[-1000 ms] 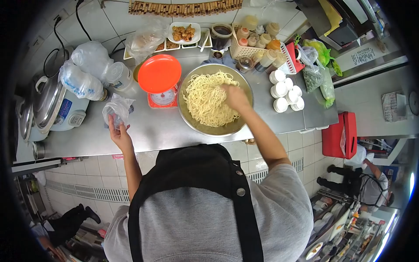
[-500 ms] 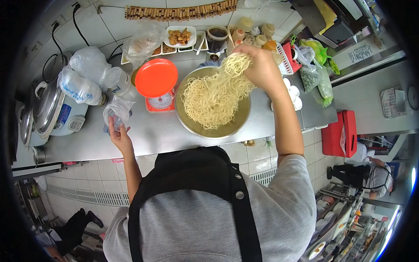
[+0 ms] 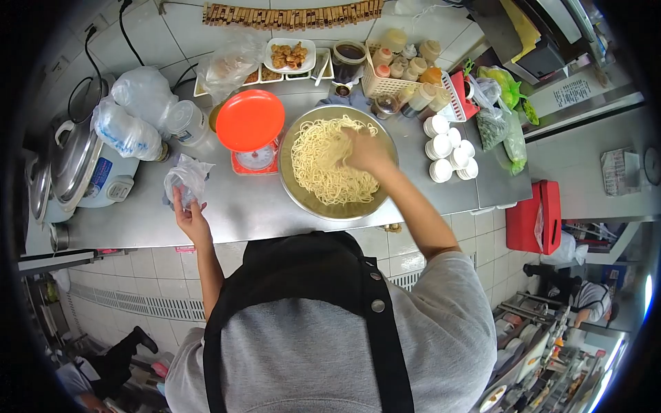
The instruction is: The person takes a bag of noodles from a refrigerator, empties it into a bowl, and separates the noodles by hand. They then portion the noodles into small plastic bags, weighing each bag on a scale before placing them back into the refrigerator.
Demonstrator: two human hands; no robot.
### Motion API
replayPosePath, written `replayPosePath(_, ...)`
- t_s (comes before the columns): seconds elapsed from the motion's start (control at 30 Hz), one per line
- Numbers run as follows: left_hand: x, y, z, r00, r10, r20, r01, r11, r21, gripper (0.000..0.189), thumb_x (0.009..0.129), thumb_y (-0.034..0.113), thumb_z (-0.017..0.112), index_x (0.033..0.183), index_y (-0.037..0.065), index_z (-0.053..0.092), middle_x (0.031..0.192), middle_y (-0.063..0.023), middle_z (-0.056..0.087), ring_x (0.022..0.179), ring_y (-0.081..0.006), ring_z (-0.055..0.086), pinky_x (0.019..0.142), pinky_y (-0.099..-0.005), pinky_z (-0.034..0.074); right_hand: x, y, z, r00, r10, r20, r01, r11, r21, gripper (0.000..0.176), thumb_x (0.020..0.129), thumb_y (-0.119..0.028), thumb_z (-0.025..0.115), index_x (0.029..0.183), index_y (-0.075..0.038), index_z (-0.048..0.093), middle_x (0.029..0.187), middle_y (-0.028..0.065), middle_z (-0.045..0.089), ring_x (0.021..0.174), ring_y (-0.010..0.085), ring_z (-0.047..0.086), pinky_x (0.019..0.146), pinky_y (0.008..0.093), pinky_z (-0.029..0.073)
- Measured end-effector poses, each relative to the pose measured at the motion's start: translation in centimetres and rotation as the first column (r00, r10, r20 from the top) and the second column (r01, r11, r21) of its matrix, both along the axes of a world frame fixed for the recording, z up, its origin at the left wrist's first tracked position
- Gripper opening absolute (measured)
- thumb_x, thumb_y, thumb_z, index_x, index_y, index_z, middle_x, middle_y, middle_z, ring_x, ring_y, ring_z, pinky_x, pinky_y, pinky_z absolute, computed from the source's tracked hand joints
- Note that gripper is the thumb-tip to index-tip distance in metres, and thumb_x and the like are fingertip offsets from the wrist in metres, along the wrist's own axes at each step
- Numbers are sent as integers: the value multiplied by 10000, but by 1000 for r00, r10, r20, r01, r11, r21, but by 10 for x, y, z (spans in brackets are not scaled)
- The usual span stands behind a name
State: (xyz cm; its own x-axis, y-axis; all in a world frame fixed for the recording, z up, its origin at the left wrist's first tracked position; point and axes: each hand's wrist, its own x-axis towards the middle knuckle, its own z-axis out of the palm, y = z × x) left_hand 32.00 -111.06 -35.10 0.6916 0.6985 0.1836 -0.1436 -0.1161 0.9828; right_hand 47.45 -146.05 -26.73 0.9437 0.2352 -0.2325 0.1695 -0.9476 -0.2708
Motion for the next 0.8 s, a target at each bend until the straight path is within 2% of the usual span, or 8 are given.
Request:
replayPosePath(0.07, -1, 0, -1, 1000, 1, 0, -1, 1000, -4, 542, 869, -24, 482, 1388, 55, 346, 1343, -112, 452, 975, -157, 572, 680, -253, 532, -2, -4, -63, 995, -58, 80, 63, 996, -62, 748, 626, -89, 717, 1316, -203, 452, 1271, 255, 461, 1038, 381, 568, 871, 393, 484)
replayPosePath(0.13, -1, 1, 2, 1000, -3, -13, 3, 1000, -5, 544, 867, -29, 477, 1389, 55, 346, 1343, -114, 451, 958, -149, 574, 682, -250, 532, -1, -6, -82, 992, -89, -89, 81, 993, -84, 834, 601, -97, 731, 1352, -229, 396, 1340, 322, 338, 1005, 428, 569, 846, 420, 496)
replayPosePath(0.17, 0, 1, 3, 1000, -1, -11, 1, 1000, -5, 544, 867, -29, 477, 1389, 55, 346, 1343, -114, 451, 958, -149, 574, 682, -250, 532, -2, -8, -72, 996, -74, -41, 73, 997, -21, 748, 600, -75, 718, 1298, -191, 475, 1255, 280, 470, 959, 390, 600, 824, 412, 506)
replayPosePath(0.3, 3, 2, 10, 1000, 3, 3, -3, 1000, 15, 550, 868, -27, 474, 1394, 57, 336, 1348, -117, 446, 953, -146, 573, 683, -249, 528, 14, -25, -18, 988, -27, 151, 18, 998, 65, 508, 622, -55, 693, 1121, -118, 624, 952, 172, 663, 913, 319, 633, 819, 350, 502)
replayPosePath(0.4, 7, 2, 11, 1000, 5, 4, -5, 1000, 14, 546, 874, -20, 471, 1397, 57, 332, 1348, -120, 446, 954, -152, 573, 683, -252, 527, 21, -38, 50, 968, 67, 243, -125, 964, 233, 418, 682, -156, 694, 1093, -107, 644, 996, 171, 651, 915, 319, 631, 823, 359, 496)
replayPosePath(0.5, 11, 1, 11, 1000, 2, 9, -2, 1000, 19, 539, 881, -12, 469, 1397, 56, 331, 1347, -123, 448, 955, -157, 575, 683, -258, 528, 5, -29, 133, 966, -1, 260, -83, 946, 313, 356, 696, -204, 739, 1020, -81, 656, 893, 117, 684, 839, 251, 663, 749, 322, 499)
replayPosePath(0.6, 14, -1, 11, 1000, -16, 20, 15, 1000, 25, 533, 885, -7, 468, 1397, 55, 331, 1353, -124, 439, 955, -163, 578, 681, -262, 529, 6, -31, 155, 895, -65, 441, -175, 859, 482, 338, 708, -194, 734, 1018, -84, 656, 882, 120, 684, 821, 246, 664, 738, 310, 498)
replayPosePath(0.8, 20, -9, 7, 994, 69, 81, -70, 997, 11, 608, 887, 50, 511, 1429, 61, 238, 1433, -153, 275, 1058, -224, 530, 696, -282, 533, 14, -20, 148, 894, 24, 447, -244, 863, 443, 280, 728, -53, 720, 991, -13, 633, 912, 34, 681, 827, 107, 629, 754, 255, 485)
